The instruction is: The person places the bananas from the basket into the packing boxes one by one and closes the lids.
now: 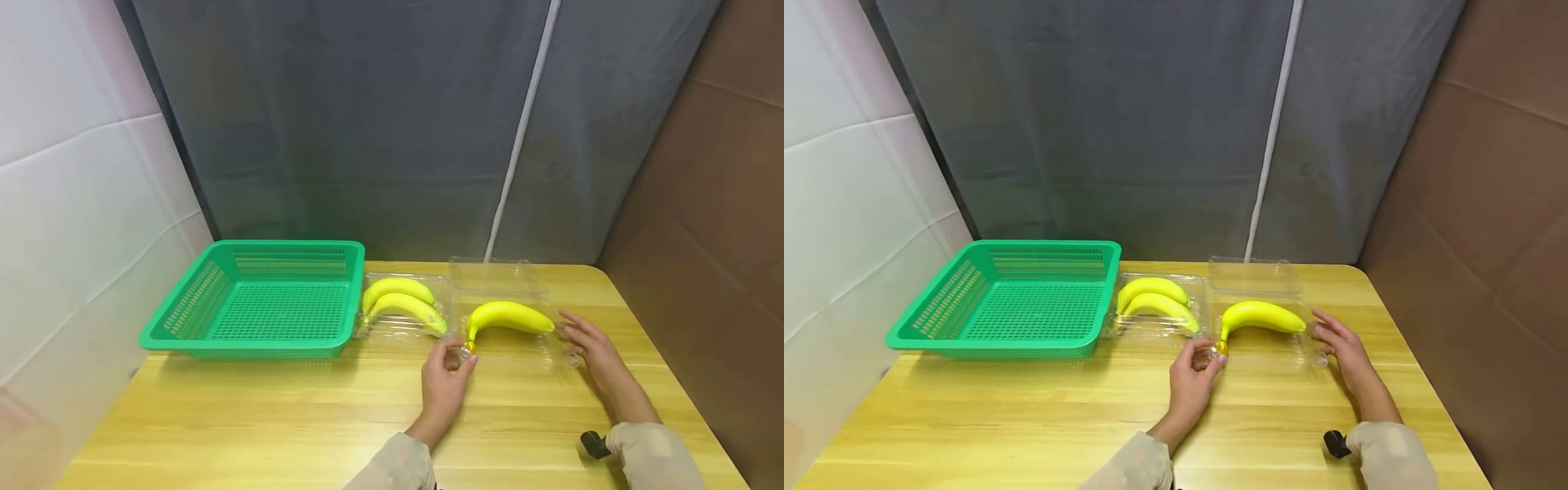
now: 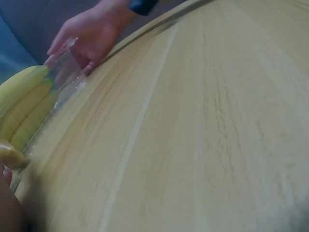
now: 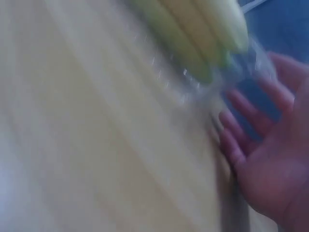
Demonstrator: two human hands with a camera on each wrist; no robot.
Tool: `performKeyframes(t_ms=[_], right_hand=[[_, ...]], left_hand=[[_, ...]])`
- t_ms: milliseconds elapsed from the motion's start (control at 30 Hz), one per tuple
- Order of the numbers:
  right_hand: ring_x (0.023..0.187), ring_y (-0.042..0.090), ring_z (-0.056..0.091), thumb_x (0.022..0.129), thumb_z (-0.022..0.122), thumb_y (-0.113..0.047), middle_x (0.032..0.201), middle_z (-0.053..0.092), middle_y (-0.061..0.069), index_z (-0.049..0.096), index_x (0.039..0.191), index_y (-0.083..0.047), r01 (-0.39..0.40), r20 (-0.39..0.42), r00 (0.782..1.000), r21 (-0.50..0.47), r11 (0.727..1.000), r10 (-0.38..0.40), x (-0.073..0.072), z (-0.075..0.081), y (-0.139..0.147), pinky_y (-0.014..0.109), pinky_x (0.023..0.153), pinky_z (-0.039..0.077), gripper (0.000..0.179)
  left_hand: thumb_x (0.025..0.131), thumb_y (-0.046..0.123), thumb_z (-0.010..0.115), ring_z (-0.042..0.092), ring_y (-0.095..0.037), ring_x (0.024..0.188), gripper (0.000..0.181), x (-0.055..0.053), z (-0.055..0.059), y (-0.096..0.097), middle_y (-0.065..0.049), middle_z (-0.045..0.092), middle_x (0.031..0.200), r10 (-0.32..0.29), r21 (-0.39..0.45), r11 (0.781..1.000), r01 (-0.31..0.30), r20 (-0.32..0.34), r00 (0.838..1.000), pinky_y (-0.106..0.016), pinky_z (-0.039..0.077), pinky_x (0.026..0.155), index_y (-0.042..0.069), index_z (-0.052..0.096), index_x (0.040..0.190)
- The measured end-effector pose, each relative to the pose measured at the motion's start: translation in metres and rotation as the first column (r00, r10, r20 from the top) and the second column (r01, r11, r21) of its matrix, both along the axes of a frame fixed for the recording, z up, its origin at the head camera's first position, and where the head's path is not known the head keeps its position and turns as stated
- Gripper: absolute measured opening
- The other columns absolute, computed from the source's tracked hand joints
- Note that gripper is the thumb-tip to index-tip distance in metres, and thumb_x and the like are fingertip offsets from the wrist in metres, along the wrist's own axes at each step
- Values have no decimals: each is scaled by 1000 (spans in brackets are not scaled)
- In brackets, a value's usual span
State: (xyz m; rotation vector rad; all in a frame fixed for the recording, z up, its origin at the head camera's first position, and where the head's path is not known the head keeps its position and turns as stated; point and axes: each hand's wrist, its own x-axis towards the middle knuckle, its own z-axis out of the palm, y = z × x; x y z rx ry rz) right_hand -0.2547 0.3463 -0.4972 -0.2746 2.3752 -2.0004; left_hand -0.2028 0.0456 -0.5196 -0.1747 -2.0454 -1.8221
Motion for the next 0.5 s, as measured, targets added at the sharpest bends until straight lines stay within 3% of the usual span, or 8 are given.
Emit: performKeyframes(t_ms=[100,200,333,500], right_hand=[[117,17,47,105,41,-37,140,47,10,26,153,-3,52,49,997,39,998,-54,-9,12,-5,26,84,47,60],[129,33,35,103,38,-46,150,30,24,22,154,-3,79,84,993,94,992,-87,-23,26,-11,41,98,41,69],[139,45,19,103,33,-52,155,17,28,13,154,-1,71,129,988,88,994,-82,-44,39,-16,60,110,21,75],[142,47,7,105,26,-48,157,1,28,0,154,0,26,172,985,4,1000,-26,-62,45,-28,57,114,11,74]], left_hand=[[82,16,79,65,-11,75,31,2,0,1,-1,69,97,-8,9,1000,8,34,999,-25,55,67,10,65,108],[81,15,80,65,-10,73,32,4,2,1,-1,69,96,-1,10,1000,0,56,998,-25,55,67,9,65,109],[81,14,80,66,-11,72,32,4,2,1,-3,70,95,-8,19,1000,7,58,998,-25,55,66,8,65,109],[81,15,80,67,-13,80,34,2,1,-1,-2,70,99,-17,21,1000,15,60,998,-25,56,68,7,65,111]])
